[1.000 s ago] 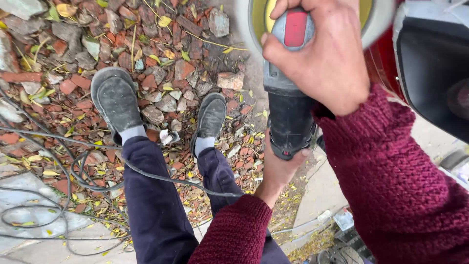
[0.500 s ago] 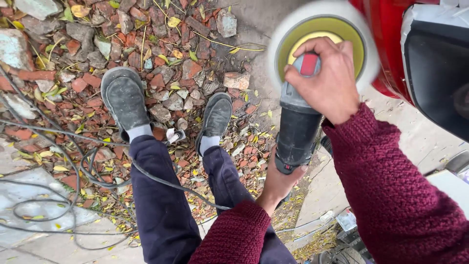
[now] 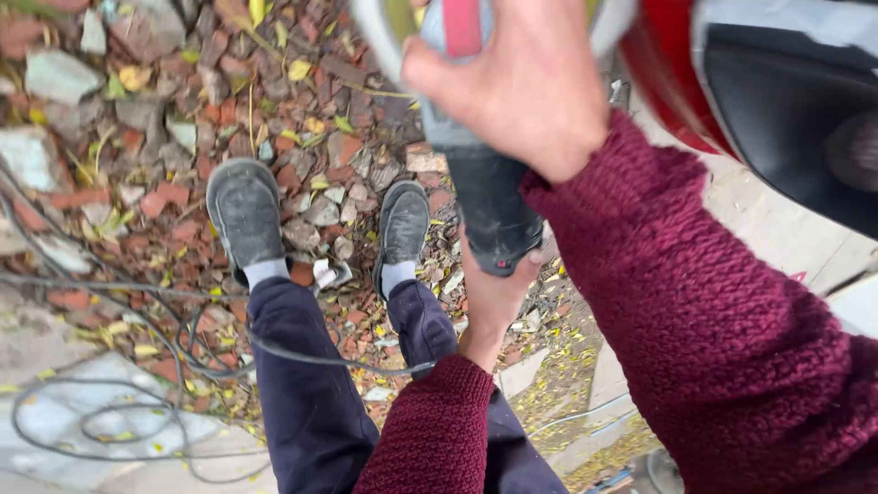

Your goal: Polish a red car bumper using an electric rotary buffer.

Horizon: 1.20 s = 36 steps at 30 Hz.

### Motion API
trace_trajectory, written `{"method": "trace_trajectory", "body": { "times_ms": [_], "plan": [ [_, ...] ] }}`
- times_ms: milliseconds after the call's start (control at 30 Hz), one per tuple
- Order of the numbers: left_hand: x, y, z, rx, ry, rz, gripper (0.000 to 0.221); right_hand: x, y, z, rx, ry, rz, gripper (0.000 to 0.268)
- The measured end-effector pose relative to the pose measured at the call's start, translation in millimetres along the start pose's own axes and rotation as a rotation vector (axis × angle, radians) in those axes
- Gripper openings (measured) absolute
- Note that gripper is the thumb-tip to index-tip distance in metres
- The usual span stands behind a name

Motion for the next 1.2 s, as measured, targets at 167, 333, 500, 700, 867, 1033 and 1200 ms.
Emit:
{"method": "trace_trajectory", "body": {
  "times_ms": [167,333,500,700,867,1033,1200],
  "plan": [
    [-8.2,16.6,-17.0,-0.023,-0.039,0.07,0.086,-25.8,31.2,-32.6,0.085,-0.008,-0.193,0.027],
    [3.7,24.8,-19.1,-0.039,-0.132,-0.013,0.102,1.4,64.9,-38.6,0.11,-0.096,-0.012,0.026],
    [-5.6,16.4,-40.3,0.026,-0.187,-0.108,0.108,18.2,54.8,-28.3,0.123,-0.122,0.061,0.023],
    [46.1,-3.5,-105.9,0.082,-0.772,0.145,0.092,-19.7,38.0,-30.3,0.312,-0.366,-0.03,0.031],
    [107.5,36.2,-109.2,-0.047,-1.099,0.246,0.087,-45.5,112.3,-50.5,0.48,-0.571,0.122,0.03],
    [136.6,94.6,-104.5,-0.293,-1.398,0.193,0.092,-54.7,218.5,-96.3,0.621,-0.589,0.253,0.03],
    [120.6,118.7,-88.8,-0.514,-1.628,0.227,0.097,-38.5,318.0,-146.4,0.766,-0.574,0.324,0.03]
  ]
}}
Point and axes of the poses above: each hand's wrist, its own y-axis away from the middle knuckle, its own z-axis out of the palm, x = y × z, the point moved 4 cm from there along -y, towards the middle knuckle, and after that the axes turned 2 degrees about z, right-handed, at the moved point
